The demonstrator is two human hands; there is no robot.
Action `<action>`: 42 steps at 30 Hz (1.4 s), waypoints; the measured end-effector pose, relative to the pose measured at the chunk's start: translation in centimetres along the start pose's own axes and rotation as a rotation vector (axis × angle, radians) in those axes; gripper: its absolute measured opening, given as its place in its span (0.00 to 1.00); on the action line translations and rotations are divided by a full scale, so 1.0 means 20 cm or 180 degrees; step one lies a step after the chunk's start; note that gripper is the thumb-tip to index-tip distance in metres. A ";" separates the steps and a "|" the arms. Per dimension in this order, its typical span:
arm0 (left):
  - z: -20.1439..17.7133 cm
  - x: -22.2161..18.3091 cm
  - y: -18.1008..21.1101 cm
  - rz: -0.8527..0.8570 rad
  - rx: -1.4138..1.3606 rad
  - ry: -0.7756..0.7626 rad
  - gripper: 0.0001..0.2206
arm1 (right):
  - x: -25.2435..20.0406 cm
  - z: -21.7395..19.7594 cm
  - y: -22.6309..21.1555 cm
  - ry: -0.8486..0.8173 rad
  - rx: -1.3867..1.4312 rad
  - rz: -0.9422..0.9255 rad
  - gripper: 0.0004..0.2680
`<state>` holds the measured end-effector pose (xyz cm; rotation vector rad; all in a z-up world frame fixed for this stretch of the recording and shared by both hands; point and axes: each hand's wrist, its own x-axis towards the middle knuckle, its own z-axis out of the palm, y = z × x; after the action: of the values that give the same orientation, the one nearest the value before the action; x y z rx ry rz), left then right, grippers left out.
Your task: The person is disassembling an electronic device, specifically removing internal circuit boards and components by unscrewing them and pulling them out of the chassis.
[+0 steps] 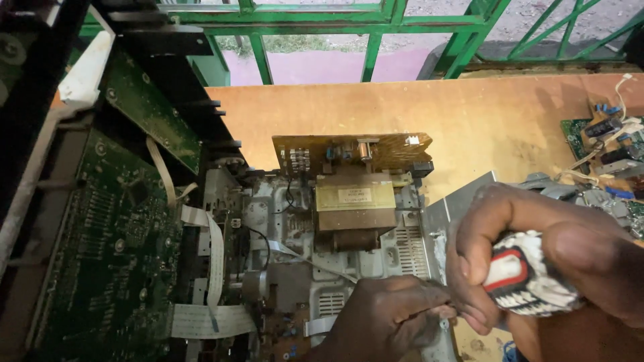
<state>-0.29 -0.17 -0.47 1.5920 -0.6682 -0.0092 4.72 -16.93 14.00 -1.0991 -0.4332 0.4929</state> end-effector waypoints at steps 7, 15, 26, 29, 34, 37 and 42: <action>0.00 -0.02 0.01 0.0020 0.0073 0.0007 0.08 | -0.04 0.05 0.00 0.0535 -0.0231 0.0295 0.20; 0.00 -0.01 0.03 -0.0054 0.0162 0.0014 0.08 | -0.03 0.09 0.00 0.0519 -0.0115 0.0163 0.18; 0.03 0.01 0.12 -0.0025 0.0368 -0.0013 0.17 | 0.02 -0.13 -0.08 -0.1280 -0.0046 -0.0363 0.08; 0.04 -0.02 0.11 -0.0004 0.0455 -0.0023 0.17 | 0.05 -0.04 -0.11 -0.0254 -0.0033 -0.0552 0.07; 0.08 -0.10 0.16 0.0425 0.0849 0.0209 0.11 | -0.08 0.17 -0.09 -0.0688 -0.0312 -0.0651 0.12; 0.13 -0.14 0.22 0.0760 0.1000 0.0383 0.10 | -0.13 0.24 -0.05 -0.0885 -0.0187 -0.1106 0.12; 0.21 -0.22 0.29 0.1113 0.1026 0.0592 0.14 | -0.24 0.24 0.02 -0.0517 -0.1316 -0.1365 0.11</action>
<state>-7.94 -1.93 2.44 1.7345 -0.8223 0.5214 -1.91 -16.01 15.11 -1.3198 -0.9198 0.1112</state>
